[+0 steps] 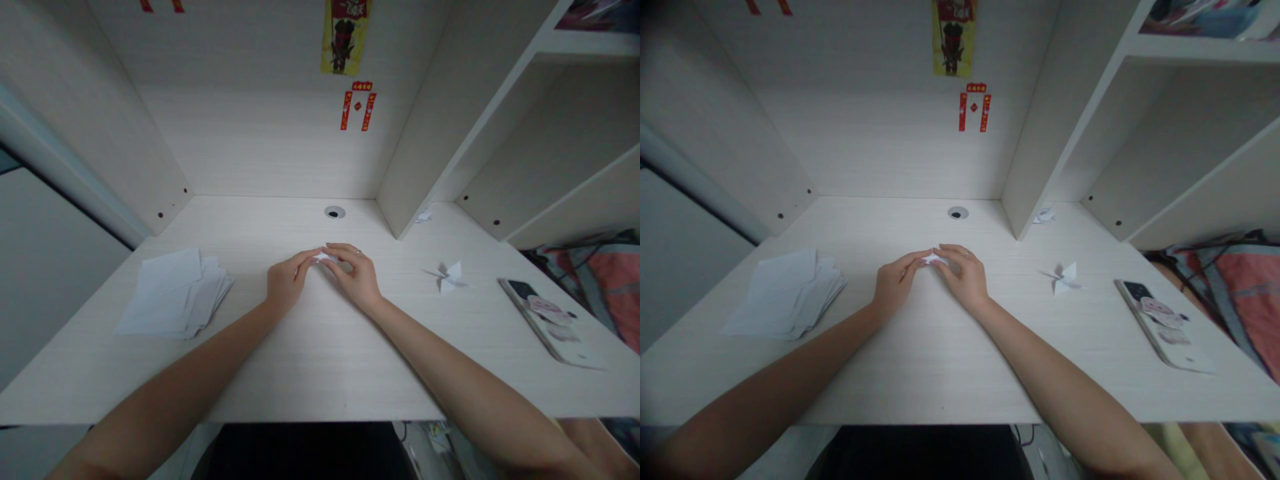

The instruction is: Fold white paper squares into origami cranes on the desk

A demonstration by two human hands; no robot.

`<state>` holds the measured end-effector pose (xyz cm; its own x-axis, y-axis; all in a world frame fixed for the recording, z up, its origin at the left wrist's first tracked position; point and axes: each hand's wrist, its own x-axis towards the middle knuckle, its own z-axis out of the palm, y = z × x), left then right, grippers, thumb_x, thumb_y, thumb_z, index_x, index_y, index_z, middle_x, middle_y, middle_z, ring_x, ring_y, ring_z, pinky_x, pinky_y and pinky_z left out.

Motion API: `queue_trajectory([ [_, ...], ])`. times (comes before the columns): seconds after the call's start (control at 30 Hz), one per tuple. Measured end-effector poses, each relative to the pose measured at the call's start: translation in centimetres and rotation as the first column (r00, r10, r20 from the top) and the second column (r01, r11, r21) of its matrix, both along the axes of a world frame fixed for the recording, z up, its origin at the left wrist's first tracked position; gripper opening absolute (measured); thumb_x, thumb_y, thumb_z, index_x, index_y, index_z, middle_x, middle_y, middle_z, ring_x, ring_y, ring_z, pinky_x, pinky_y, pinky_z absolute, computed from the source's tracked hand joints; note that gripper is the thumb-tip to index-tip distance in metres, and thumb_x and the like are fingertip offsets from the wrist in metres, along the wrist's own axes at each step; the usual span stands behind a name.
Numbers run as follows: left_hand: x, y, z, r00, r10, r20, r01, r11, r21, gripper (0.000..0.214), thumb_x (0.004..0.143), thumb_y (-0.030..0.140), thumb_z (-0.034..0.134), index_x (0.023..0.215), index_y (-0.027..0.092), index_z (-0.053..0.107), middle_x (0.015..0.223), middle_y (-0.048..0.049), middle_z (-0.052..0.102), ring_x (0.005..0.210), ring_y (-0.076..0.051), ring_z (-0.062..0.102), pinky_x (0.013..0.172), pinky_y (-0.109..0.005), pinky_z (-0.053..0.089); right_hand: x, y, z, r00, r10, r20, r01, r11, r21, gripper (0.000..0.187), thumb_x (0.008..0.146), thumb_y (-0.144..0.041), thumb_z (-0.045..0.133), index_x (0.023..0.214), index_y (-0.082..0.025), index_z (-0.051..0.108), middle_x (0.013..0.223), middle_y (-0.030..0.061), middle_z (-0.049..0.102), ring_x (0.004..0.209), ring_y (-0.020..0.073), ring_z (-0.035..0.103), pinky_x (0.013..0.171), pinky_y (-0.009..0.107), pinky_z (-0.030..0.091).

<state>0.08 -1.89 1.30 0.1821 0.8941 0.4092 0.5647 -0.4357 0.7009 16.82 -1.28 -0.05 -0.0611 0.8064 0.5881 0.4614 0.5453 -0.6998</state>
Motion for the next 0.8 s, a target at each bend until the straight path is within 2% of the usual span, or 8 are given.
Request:
queue_trajectory([
  [0.07, 0.02, -0.01, -0.03, 1.000, 0.003, -0.016, -0.002, 1.000, 0.017, 0.029, 0.092, 0.032, 0.043, 0.112, 0.030, 0.063, 0.110, 0.0034, 0.069, 0.099, -0.014, 0.065, 0.086, -0.025, 0.049, 0.09, 0.01, -0.03, 1.000, -0.018, 0.004, 0.018, 1.000, 0.025, 0.021, 0.081, -0.032, 0.063, 0.101, -0.029, 0.069, 0.106, 0.0042, 0.069, 0.101, 0.0199, 0.062, 0.090, 0.038, 0.049],
  [0.3, -0.06, -0.02, 0.08, 0.995, -0.025, -0.093, 0.033, 0.996, 0.089, 0.029, 0.092, 0.030, 0.042, 0.113, 0.030, 0.063, 0.117, 0.0034, 0.065, 0.105, -0.015, 0.062, 0.094, -0.029, 0.047, 0.08, -0.14, 0.27, 0.999, -0.040, -0.025, 0.041, 0.999, 0.009, 0.013, 0.077, -0.030, 0.067, 0.089, -0.028, 0.072, 0.104, 0.0038, 0.070, 0.097, 0.0207, 0.064, 0.090, 0.040, 0.049],
  [0.53, -0.02, -0.11, 0.03, 0.992, 0.006, -0.129, 0.009, 0.993, 0.120, 0.028, 0.092, 0.033, 0.044, 0.112, 0.030, 0.063, 0.115, 0.0030, 0.066, 0.099, -0.016, 0.065, 0.091, -0.029, 0.048, -0.10, -0.23, 0.45, 0.987, -0.017, -0.158, 0.011, 0.999, -0.038, 0.009, 0.075, -0.030, 0.068, 0.079, -0.023, 0.072, 0.097, 0.0066, 0.071, 0.092, 0.0205, 0.065, 0.083, 0.037, 0.051],
  [0.8, -0.09, 0.01, -0.21, 0.989, 0.021, -0.149, 0.005, 0.985, 0.170, 0.028, 0.092, 0.031, 0.045, 0.113, 0.030, 0.062, 0.113, 0.0028, 0.067, 0.093, -0.015, 0.067, 0.085, -0.027, 0.050, -0.15, -0.04, 0.26, 0.983, -0.011, -0.184, 0.004, 0.999, -0.040, 0.006, 0.073, -0.029, 0.070, 0.074, -0.023, 0.072, 0.097, 0.0057, 0.070, 0.091, 0.0197, 0.065, 0.089, 0.038, 0.047],
])
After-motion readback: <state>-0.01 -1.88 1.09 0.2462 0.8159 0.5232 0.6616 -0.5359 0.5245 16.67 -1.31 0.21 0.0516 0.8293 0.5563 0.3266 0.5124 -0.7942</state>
